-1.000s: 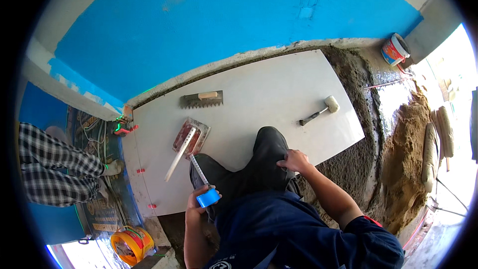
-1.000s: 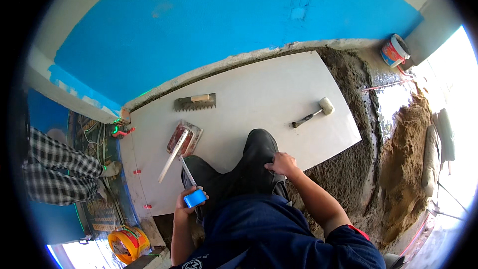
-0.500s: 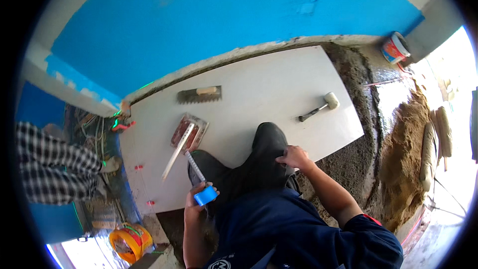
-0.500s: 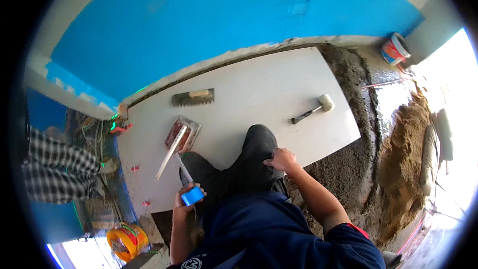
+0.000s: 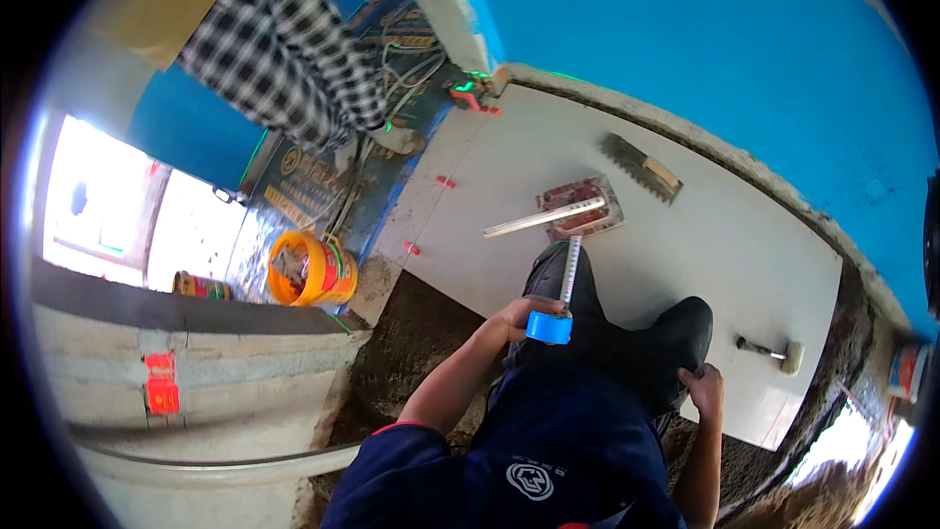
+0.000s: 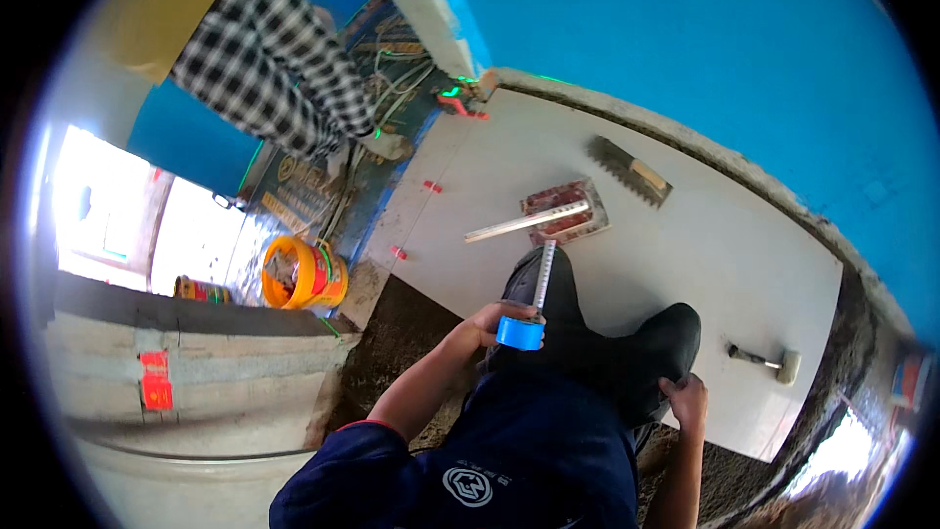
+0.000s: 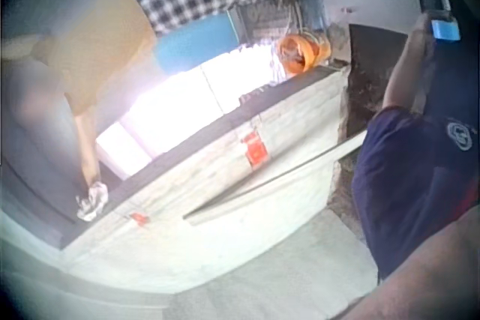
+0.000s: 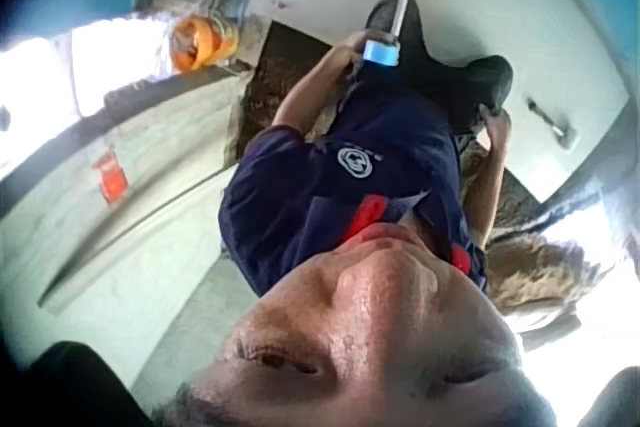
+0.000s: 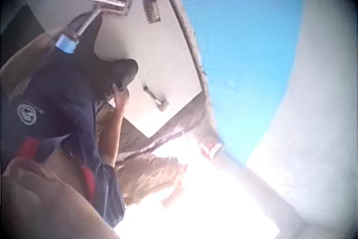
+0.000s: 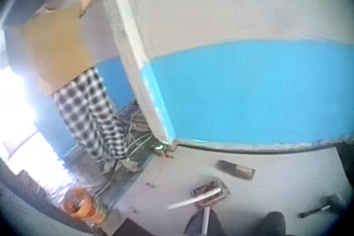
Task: The person measures the distance from a wall to a floor tile, applies mortar to the edge of the tile using a notched trowel, and taps the tile with a rubber mallet.
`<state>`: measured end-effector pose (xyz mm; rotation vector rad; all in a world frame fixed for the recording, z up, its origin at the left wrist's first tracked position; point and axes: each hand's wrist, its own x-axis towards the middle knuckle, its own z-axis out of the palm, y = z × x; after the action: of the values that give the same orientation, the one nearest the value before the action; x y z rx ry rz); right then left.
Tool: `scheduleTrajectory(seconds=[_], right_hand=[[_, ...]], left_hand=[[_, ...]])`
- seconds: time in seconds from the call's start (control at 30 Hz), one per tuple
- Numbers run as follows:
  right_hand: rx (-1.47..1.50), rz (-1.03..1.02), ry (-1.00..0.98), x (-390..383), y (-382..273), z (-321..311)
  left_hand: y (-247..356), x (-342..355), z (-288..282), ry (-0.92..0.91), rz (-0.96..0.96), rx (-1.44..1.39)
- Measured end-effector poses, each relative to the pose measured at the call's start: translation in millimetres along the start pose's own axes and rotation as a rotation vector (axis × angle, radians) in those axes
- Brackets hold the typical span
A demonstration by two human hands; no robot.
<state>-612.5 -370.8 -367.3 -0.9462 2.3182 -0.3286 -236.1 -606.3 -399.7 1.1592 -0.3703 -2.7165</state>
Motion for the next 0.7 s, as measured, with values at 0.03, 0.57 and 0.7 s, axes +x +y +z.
scheduleTrajectory(seconds=[0.03,0.57,0.7], right_hand=[[0.000,0.005,-0.006,3.4,4.9,0.0],[0.102,-0.016,-0.081,8.2,10.7,11.8],[-0.179,0.099,-0.313,19.7,-3.7,-5.4]], left_hand=[[1.2,2.0,3.1,0.002,-0.010,0.027],[6.3,7.9,-17.2,0.079,0.014,0.009],[5.0,-3.2,1.9,0.154,0.022,-0.149]])
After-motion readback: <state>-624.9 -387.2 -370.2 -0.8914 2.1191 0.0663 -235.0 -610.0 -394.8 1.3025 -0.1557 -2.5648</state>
